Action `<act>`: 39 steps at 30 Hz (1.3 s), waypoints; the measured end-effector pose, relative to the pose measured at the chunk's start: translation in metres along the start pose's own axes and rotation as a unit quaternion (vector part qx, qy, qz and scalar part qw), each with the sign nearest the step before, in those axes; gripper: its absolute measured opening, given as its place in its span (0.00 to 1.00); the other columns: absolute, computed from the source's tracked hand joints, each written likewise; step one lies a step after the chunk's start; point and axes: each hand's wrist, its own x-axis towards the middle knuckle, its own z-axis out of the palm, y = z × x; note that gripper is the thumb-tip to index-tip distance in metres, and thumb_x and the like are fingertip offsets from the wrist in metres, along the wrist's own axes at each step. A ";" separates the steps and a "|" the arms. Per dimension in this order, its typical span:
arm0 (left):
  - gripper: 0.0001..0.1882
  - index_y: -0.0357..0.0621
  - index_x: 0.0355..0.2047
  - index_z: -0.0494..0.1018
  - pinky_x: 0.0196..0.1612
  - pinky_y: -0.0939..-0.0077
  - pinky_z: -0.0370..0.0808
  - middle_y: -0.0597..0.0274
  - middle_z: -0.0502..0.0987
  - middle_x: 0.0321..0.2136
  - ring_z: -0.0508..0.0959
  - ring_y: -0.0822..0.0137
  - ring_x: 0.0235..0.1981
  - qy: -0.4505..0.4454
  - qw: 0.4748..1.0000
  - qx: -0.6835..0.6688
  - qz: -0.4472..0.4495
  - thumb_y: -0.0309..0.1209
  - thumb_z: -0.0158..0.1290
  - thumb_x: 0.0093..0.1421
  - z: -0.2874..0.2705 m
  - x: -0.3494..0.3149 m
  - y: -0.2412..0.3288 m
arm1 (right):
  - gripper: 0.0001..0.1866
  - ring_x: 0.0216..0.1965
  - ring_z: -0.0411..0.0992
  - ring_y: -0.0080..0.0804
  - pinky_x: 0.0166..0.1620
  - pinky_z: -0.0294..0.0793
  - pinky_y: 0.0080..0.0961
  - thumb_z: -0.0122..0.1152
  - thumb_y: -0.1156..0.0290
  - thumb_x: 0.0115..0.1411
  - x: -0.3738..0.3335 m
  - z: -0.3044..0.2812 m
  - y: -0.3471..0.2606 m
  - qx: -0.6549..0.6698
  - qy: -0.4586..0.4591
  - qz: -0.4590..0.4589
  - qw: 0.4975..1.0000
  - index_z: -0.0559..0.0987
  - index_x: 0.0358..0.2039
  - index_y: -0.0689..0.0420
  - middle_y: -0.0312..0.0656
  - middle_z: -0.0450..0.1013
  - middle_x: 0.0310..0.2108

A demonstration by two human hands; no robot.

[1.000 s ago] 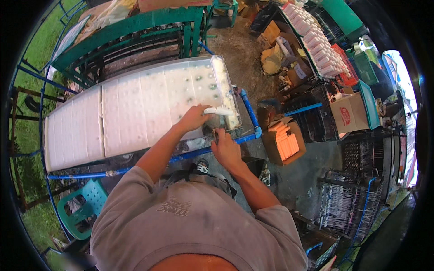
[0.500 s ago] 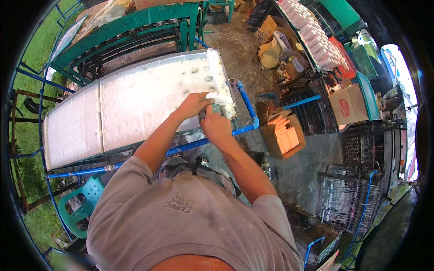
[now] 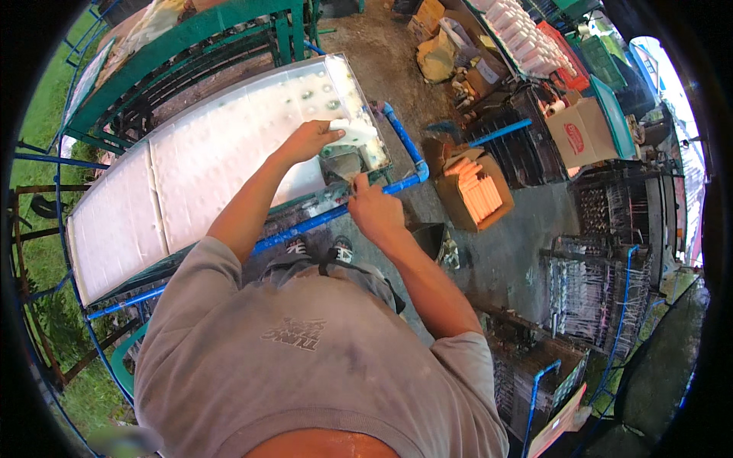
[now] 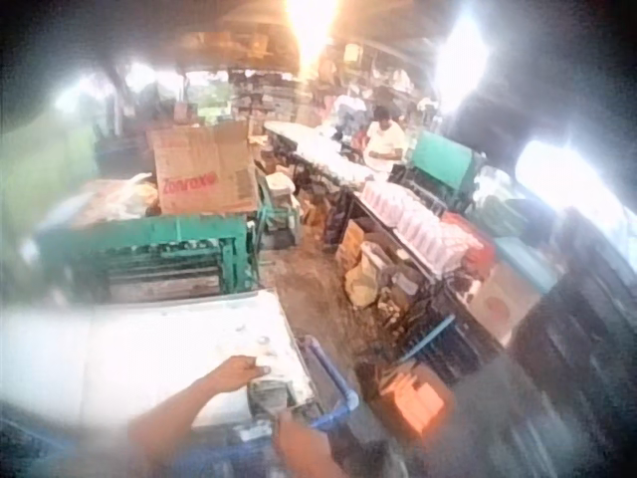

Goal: The person uses a metal spatula to spread a white paste onto a large sheet of dough on a tray. They then place small green vegetable pieces into circular indentations on the tray and fold the dough over them to form individual portions.

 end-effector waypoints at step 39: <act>0.24 0.39 0.46 0.81 0.44 0.73 0.73 0.63 0.84 0.37 0.79 0.72 0.36 0.047 0.975 -0.216 -0.012 0.49 0.60 0.65 -0.038 0.017 0.007 | 0.18 0.31 0.80 0.60 0.34 0.79 0.55 0.60 0.60 0.63 0.093 0.025 0.010 0.038 0.071 0.026 0.996 0.68 0.50 0.52 0.58 0.76 0.38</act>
